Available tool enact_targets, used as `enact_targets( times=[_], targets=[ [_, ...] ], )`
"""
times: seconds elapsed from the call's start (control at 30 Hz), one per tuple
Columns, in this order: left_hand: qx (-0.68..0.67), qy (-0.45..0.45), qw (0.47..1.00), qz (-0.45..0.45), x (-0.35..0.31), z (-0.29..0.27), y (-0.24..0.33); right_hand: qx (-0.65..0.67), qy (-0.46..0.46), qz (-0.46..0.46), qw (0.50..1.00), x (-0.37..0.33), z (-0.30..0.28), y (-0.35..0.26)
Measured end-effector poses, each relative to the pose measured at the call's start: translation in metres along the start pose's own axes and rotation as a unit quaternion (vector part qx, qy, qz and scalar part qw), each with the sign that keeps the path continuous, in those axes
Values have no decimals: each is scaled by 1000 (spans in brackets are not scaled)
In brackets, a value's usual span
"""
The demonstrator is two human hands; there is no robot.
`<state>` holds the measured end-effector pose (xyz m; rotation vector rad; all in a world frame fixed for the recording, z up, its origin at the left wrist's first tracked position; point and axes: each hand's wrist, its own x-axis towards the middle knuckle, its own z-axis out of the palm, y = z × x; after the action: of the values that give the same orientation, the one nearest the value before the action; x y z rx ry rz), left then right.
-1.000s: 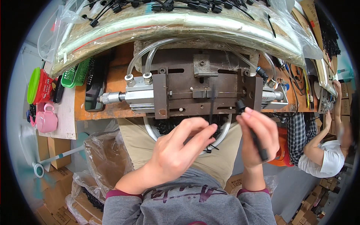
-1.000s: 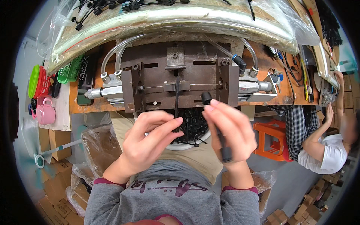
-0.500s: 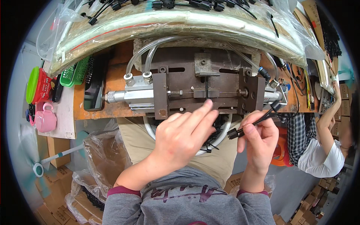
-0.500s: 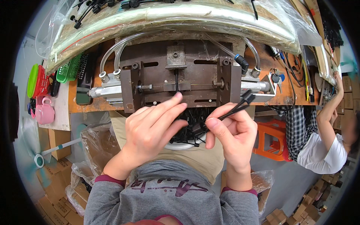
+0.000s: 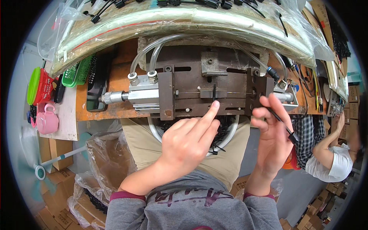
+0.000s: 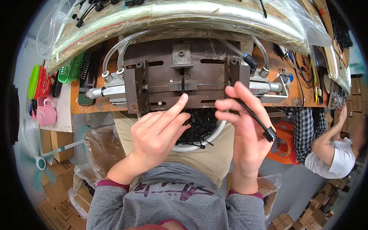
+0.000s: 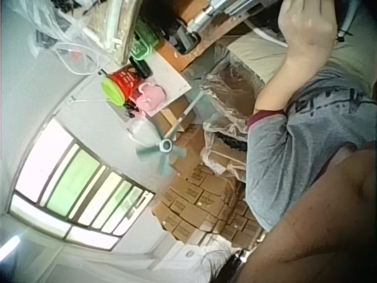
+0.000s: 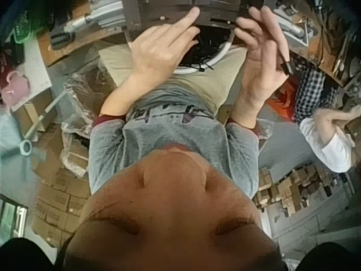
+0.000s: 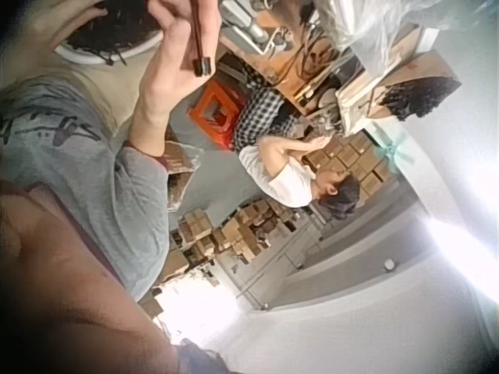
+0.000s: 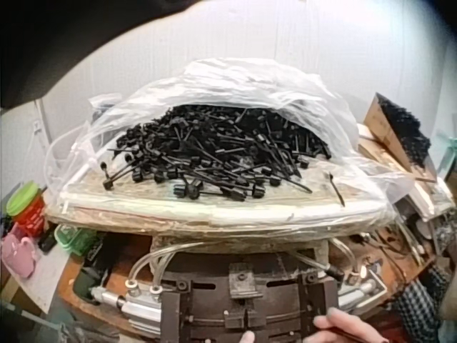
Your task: Assembling small plastic components onto black cable ties using a mechanical assembly machine.
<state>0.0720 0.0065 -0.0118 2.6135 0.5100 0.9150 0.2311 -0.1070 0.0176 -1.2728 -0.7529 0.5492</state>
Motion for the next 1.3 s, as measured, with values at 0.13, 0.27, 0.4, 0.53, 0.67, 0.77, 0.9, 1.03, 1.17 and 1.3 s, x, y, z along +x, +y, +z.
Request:
enact_targets(
  times=[0.13,0.27,0.4,0.53,0.67,0.77,0.9,1.03,1.17,1.3],
  targets=[
    [37,-16,999,-15,10,2,-3,123,-36,-44,991,0,2,-4],
    [48,-23,998,-14,11,0,-2,7,7,-14,1000,-5,4,-14],
    [-1,-57,998,-19,20,-15,1,40,-84,-113,989,-9,-8,-6],
    [-43,49,998,16,55,-41,-12,-313,-103,-219,919,-6,5,-9],
    [97,155,981,66,128,-61,-51,-381,-142,-196,892,-6,17,9],
    [88,112,990,-12,163,-62,-59,-406,-183,-254,858,-2,30,25],
    [157,62,986,-9,190,-45,-73,-478,-157,-287,815,7,38,29],
    [104,11,993,-56,198,-44,-74,-500,-164,-278,803,7,41,25],
    [22,-13,998,-56,198,-68,-62,-489,-176,-249,817,8,40,19],
    [-159,68,978,-116,173,-83,-37,-392,-178,-188,883,15,32,9]
  ],
)
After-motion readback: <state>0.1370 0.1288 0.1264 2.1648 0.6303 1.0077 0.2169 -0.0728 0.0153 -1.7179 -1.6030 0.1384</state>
